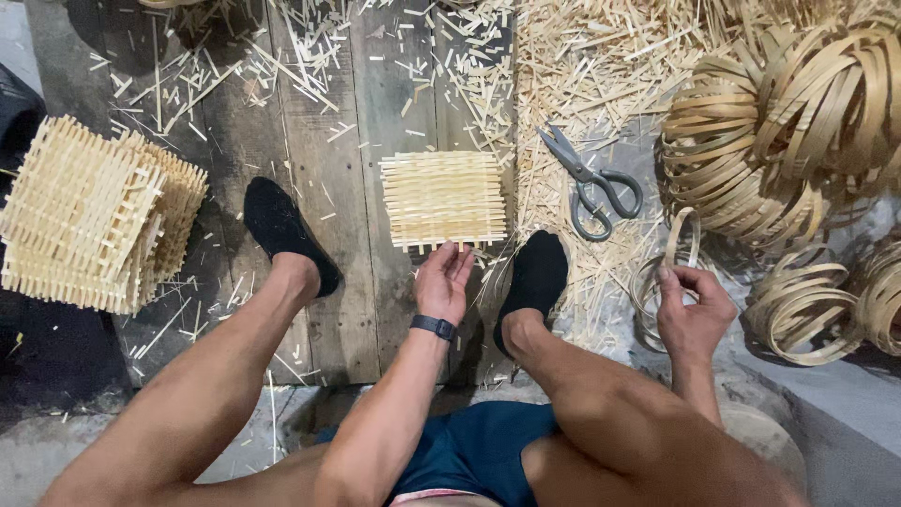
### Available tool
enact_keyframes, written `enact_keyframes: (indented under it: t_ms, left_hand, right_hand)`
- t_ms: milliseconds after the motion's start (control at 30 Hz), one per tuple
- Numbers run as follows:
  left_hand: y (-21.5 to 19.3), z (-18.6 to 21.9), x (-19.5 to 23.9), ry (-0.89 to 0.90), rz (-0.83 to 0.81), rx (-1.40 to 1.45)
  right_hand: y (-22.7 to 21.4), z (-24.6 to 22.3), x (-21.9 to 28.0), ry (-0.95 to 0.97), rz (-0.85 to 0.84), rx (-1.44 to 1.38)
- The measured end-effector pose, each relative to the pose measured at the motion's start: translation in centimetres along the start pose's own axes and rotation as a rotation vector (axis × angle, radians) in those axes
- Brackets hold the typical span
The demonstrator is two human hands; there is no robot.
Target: The person weaves bamboo strips into small round baskets using a wooden template. They place a woven square over the template, wrap a bamboo ring around the edge, and trim excess material with shears. The process is repeated multiple times, stacking finished baskets nearby.
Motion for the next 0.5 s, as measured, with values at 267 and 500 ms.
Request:
enact_keyframes:
  t_ms: [267, 500]
  left_hand:
    - [6.4, -0.1, 8.1, -0.079, -0.190, -0.373]
    - [17.8, 5.5, 13.9, -0.105, -0.668, -0.352]
  right_hand:
    - [-1.4, -9.0, -3.5, 0.212, -0.571, -0.794]
    - [1.1, -18.3, -6.9, 0.469, -1.122, -1.127]
Point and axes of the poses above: each hand's wrist, its own x-axis away from the middle knuckle, its own y-axis out of the palm, z = x × y, the point moved 6 cm from there along -x, towards the middle knuckle, and after that the axes turned 1 degree about y, right-handed, at the moved point
